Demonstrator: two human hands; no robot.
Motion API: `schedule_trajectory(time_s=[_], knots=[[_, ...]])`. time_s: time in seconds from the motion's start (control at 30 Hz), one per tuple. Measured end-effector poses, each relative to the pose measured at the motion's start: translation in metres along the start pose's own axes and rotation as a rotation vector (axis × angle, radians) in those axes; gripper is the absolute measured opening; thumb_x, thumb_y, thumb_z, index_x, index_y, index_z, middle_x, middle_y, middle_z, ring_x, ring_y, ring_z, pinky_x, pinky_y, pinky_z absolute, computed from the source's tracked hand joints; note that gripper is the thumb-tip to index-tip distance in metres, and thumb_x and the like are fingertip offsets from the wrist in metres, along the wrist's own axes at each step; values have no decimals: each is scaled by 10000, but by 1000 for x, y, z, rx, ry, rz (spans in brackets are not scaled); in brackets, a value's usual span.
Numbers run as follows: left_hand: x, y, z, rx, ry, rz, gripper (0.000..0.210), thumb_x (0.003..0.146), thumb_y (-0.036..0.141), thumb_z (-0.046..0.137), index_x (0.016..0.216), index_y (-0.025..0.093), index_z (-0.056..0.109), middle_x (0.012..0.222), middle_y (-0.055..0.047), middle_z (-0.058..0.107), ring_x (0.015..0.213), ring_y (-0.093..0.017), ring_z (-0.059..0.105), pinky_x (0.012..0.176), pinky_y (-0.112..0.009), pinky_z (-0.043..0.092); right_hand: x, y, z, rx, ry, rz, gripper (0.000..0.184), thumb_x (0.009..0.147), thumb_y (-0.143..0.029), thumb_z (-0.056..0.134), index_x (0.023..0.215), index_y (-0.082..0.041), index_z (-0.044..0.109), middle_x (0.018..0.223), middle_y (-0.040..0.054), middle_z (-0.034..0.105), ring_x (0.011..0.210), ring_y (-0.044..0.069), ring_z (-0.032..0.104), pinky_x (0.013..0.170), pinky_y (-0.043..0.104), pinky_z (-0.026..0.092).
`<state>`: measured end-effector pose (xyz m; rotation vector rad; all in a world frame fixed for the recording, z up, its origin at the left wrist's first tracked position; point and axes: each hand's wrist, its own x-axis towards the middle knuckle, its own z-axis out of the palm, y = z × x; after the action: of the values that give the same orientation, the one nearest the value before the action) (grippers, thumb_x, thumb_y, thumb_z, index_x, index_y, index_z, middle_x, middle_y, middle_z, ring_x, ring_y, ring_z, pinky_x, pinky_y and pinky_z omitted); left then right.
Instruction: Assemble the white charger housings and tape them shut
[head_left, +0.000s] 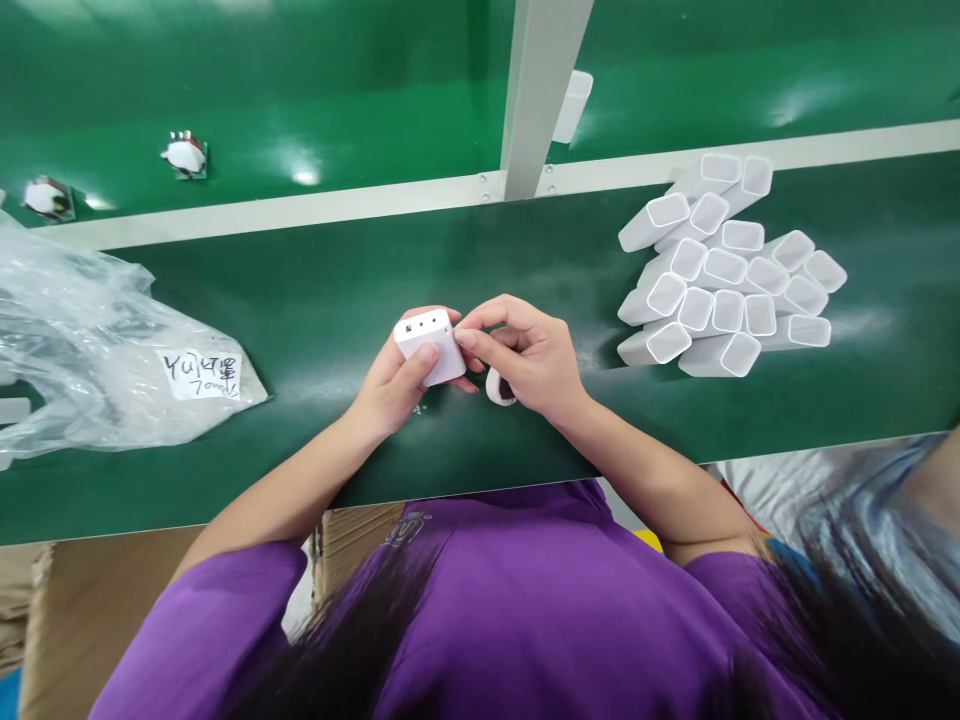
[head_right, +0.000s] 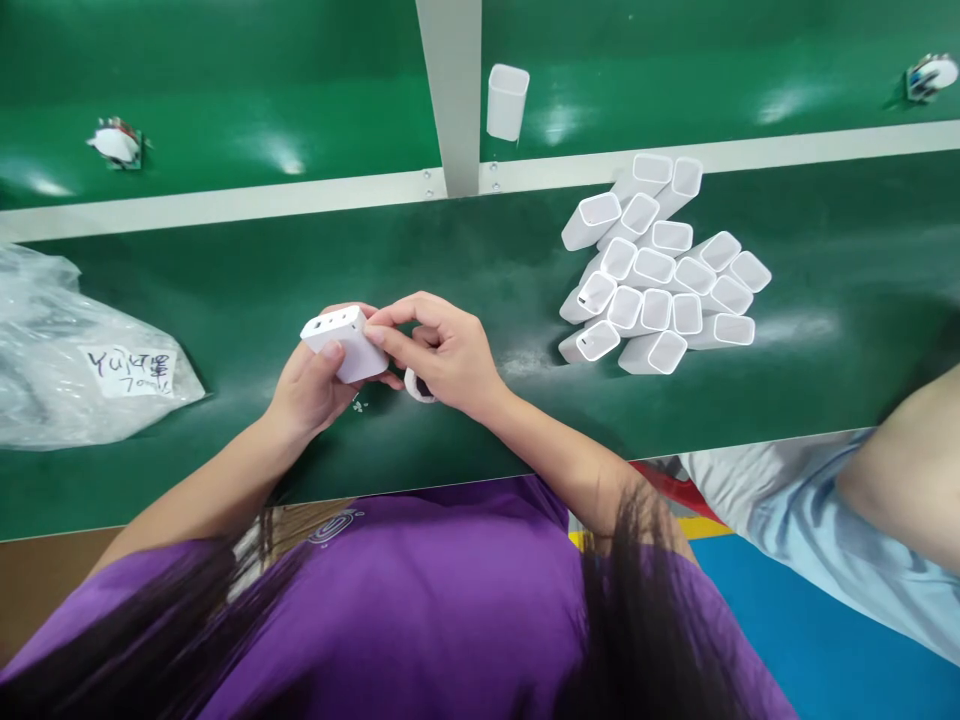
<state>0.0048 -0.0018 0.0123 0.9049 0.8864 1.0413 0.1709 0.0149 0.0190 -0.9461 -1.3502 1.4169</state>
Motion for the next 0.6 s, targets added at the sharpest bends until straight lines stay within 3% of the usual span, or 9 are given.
schedule_trajectory(time_s=[0.2, 0.37, 0.6], knots=[[-2, -3, -2, -12, -35, 2, 577, 798, 605, 737, 1162, 198, 553, 886, -70, 700, 876, -268, 737, 640, -359, 655, 0, 1, 1, -20, 29, -23, 330, 861, -520, 723, 819, -201, 652, 780, -9, 643, 509, 64, 530, 434, 214, 427], [-3, -6, -2, 1, -75, 41, 529, 841, 586, 704, 1171, 209, 536, 883, -59, 701, 833, -236, 736, 624, -330, 649, 0, 3, 0, -40, 16, -71, 300, 899, -488, 690, 838, -198, 648, 791, -12, 638, 503, 62, 531, 456, 223, 441], [-5, -6, 0, 75, 8, 60, 516, 825, 589, 716, 1150, 223, 555, 964, -60, 679, 847, -218, 711, 643, -316, 639, -2, 2, 1, -157, 76, -143, 231, 923, -414, 679, 852, -194, 691, 875, 10, 678, 556, 65, 528, 500, 226, 439]])
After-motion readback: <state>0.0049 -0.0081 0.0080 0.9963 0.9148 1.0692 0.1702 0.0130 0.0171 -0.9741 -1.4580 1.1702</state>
